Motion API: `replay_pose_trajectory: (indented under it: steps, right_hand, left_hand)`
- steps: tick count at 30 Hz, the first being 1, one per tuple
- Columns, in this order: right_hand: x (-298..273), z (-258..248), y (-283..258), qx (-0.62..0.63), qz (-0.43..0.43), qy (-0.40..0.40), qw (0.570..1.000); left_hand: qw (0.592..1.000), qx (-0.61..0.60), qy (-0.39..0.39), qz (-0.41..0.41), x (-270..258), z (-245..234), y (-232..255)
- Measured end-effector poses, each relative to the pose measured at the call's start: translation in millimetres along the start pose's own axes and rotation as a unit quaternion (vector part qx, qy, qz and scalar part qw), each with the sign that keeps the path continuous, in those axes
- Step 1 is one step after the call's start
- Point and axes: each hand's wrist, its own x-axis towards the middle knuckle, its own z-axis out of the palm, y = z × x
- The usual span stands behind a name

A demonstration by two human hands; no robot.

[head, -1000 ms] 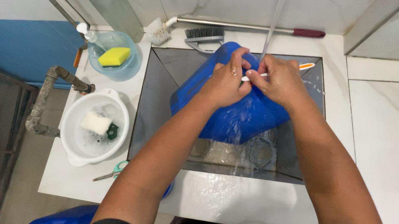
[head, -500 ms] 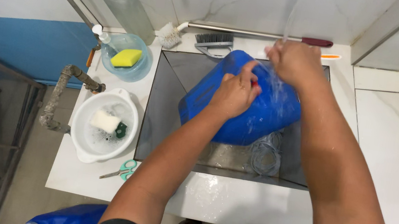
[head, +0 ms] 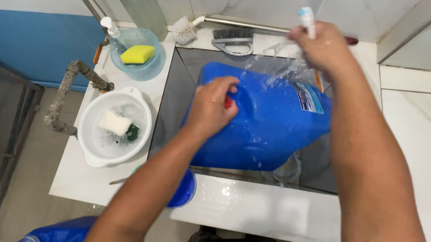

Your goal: The person picks up a blue plastic container and rinses it under a running tap. They use a toothbrush to scrub the inside and outside of the container, then rinse it again. The person also uses scissors to cut a label off the container and its cap before rinsing the cap as well.

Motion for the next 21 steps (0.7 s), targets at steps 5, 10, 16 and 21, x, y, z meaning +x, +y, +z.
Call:
replay_pose_trajectory:
  steps: [5, 10, 16, 21]
  right_hand:
    - [-29, -77, 129, 0.111, 0.045, 0.178, 0.977]
    - [-91, -44, 308, 0.19, 0.246, 0.055, 0.949]
    - [-93, 5, 308, 0.14, 0.069, 0.16, 0.975]
    - [-71, 7, 169, -0.15, 0.091, 0.074, 0.982]
  left_hand:
    - [0.998, -0.051, -0.02, -0.024, -4, -72, -3]
    - [0.993, -0.106, 0.031, -0.047, 1, -91, -30]
    - [0.989, -0.088, 0.061, -0.104, -13, -53, -84]
    - [0.997, 0.053, 0.052, -0.016, -6, -17, -56]
